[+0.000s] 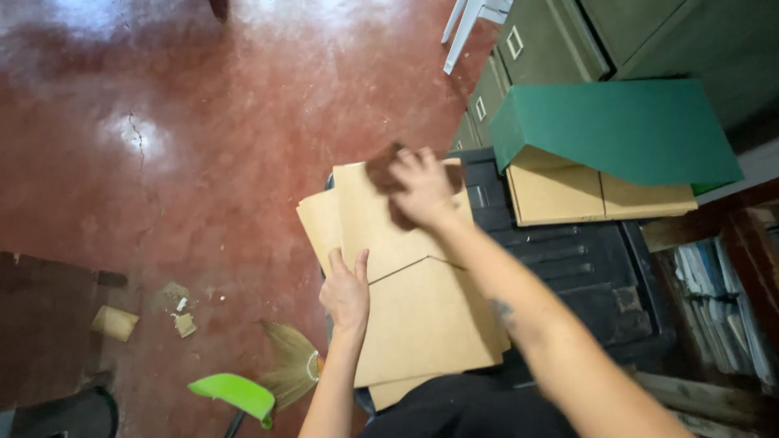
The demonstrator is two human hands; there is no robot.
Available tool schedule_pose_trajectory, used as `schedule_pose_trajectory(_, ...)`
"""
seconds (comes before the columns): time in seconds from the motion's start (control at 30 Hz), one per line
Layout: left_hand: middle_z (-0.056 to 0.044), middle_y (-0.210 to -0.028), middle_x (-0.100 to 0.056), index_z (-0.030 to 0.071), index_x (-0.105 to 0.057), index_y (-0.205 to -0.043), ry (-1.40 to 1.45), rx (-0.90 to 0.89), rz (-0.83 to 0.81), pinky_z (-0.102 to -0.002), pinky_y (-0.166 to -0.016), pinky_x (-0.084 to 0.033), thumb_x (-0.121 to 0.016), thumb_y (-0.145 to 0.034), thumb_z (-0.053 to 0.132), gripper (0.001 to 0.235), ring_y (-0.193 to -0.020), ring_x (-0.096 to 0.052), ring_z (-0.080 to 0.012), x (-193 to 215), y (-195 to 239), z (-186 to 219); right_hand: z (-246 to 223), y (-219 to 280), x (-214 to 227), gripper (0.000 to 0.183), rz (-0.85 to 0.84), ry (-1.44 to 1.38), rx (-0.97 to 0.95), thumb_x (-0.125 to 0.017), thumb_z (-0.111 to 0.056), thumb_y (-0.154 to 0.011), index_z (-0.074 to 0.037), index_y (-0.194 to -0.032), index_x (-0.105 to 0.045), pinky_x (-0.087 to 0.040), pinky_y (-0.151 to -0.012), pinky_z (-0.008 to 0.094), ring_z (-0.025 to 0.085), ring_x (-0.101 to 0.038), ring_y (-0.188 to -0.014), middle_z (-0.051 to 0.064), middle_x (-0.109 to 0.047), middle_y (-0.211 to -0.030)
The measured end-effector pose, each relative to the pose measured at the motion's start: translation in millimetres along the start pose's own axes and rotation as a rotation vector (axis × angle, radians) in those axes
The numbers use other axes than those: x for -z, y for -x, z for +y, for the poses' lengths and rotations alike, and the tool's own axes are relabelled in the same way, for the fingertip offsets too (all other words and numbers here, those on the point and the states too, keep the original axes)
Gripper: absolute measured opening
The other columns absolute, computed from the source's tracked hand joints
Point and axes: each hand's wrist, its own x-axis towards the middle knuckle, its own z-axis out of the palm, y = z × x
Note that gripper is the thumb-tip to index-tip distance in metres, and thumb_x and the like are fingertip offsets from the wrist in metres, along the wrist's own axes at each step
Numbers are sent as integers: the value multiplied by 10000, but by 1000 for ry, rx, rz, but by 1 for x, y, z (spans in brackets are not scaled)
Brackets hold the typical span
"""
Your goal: Wiping down and cleaning file folders with a cloth.
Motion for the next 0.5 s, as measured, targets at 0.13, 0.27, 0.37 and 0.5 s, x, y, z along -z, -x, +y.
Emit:
schedule_pose_trajectory(0.13, -268, -931, -751, 202, -514, -1314, 82, -28, 7, -622, -750, -585, -546, -983, 634, 545, -861, -744, -498, 7, 6, 1, 22, 14, 32, 549, -351, 2, -180, -687, -551, -861, -333, -1364, -664, -492, -1073, 542, 477, -435, -1396, -52, -541, -1527)
schedule_pose_trajectory(0.27, -244, -827, -747, 229, -520, -1295, 51, -13, 31, -590, -751, -592, -545, -967, 672, 552, -837, -752, -479, 0, 3, 1, -61, 22, 130, 308, -465, -503, 159, -650, -138, -807, -168, -1113, -629, -436, -861, 560, 390, -556, -1028, 201, -479, -1504)
schedule_pose_trajectory(0.37, -255, -804, -741, 226, -520, -1301, 42, -20, 25, -585, -739, -591, -534, -968, 685, 567, -819, -750, -482, -3, 1, -2, -161, 47, 201, 129, -199, -342, 497, -543, -176, -734, -110, -808, -626, -428, -956, 632, 368, -533, -902, 173, -569, -899)
schedule_pose_trajectory(0.5, -219, -842, -745, 191, -505, -1317, 20, -43, 67, -621, -670, -511, -495, -962, 675, 601, -748, -694, -523, -5, 2, -3, -132, 184, 203, 584, -559, -533, 410, -252, -559, -1087, -258, -1520, -505, -232, -1185, 675, 505, -271, -1515, 74, -381, -1659)
